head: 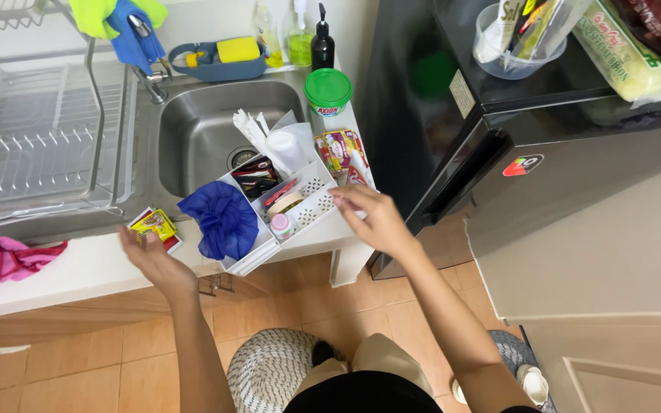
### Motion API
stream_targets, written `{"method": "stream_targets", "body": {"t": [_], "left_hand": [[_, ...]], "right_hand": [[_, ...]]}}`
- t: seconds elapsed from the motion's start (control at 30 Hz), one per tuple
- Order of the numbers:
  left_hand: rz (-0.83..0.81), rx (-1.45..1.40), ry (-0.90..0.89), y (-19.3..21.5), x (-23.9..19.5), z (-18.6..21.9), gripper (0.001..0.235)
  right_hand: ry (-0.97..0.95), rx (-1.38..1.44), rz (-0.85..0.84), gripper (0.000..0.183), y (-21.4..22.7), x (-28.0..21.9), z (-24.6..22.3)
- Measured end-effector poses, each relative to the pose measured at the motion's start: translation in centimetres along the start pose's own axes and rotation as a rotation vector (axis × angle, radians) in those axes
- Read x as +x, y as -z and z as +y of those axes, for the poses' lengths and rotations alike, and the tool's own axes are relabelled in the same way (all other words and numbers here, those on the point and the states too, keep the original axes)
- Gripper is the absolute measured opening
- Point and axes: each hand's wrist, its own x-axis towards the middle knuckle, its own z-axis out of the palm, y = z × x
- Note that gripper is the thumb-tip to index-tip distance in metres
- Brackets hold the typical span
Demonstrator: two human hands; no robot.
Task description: The person organizes a kitchen counter by moving a white organizer, wiping the surface with a pink cloth, and arranging various food items including instant noodles, bread, and a green thermos. They also handle a mug and a can, placing them on the counter.
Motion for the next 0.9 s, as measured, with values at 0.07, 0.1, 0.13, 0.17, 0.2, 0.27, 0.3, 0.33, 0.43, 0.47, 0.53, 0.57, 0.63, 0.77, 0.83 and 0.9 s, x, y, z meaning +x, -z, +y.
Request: {"method": "stream_targets", "body": {"t": [0.07, 0.1, 0.13, 0.17, 0.2, 0.27, 0.3, 0.33, 0.43, 0.47, 0.53, 0.57, 0.63, 0.77, 0.83, 0.9], "left_hand": [[0.009, -0.025, -0.243, -2.2, -1.4, 4.3, 0.066], [0.019, -0.052, -0.486, -3.4, -2.1, 6.5, 0.060], [0.012, -0.060, -0.489, -5.2, -2.5, 7.9, 0.060], [-0.046, -0.066, -0.543, -6.9, -3.0, 9.3, 0.057], [-0.101, -0.071, -0.599, -8.7, -3.6, 10.7, 0.055], [-0.210, -0.078, -0.603, -12.7, -5.1, 13.3, 0.052], [-0.315, -0.079, -0.606, -14.8, -6.0, 14.6, 0.049], [-0.321, -0.086, -0.611, -16.9, -6.7, 15.2, 0.049], [-0.530, -0.147, -0.617, -23.0, -9.3, 16.7, 0.041], [-0.569, -0.168, -0.600, -25.0, -10.1, 17.1, 0.040], [-0.610, -0.197, -0.581, -28.6, -11.5, 17.3, 0.039], [-0.640, -0.214, -0.547, -30.3, -12.1, 17.2, 0.039], [-0.669, -0.241, -0.526, -33.7, -12.6, 17.6, 0.038], [-0.690, -0.254, -0.501, -38.4, -13.4, 18.1, 0.036], [-0.689, -0.253, -0.497, -40.5, -13.3, 18.2, 0.034], [-0.702, -0.270, -0.456, -42.1, -13.0, 18.3, 0.033]], "right_hand": [[0.011, -0.051, 0.049, 0.021, 2.8, 0.7, -0.4], [0.026, -0.097, 0.094, 0.021, 4.4, 1.0, -0.6], [0.025, -0.105, 0.101, 0.021, 6.0, 1.6, -0.6], [0.047, -0.215, 0.219, 0.017, 7.6, 2.3, -0.6], [0.070, -0.323, 0.335, 0.013, 9.2, 2.8, -0.6], [0.010, -0.427, 0.390, 0.012, 12.7, 4.0, 0.4], [-0.053, -0.523, 0.439, 0.012, 14.6, 4.6, 1.0], [-0.051, -0.529, 0.447, 0.012, 15.8, 5.3, 1.6], [-0.149, -0.691, 0.482, 0.021, 18.9, 6.6, 3.5], [-0.134, -0.781, 0.449, 0.027, 19.6, 7.0, 4.1], [-0.118, -0.879, 0.414, 0.034, 20.7, 7.6, 5.3], [-0.149, -0.909, 0.364, 0.032, 21.1, 7.6, 5.8], [-0.169, -0.946, 0.324, 0.031, 22.3, 7.9, 7.0], [-0.100, -0.868, 0.329, 0.013, 24.3, 6.5, 8.5], [-0.085, -0.849, 0.343, 0.012, 25.9, 5.7, 9.1], [-0.104, -0.856, 0.342, 0.012, 27.4, 5.0, 9.6]]}}
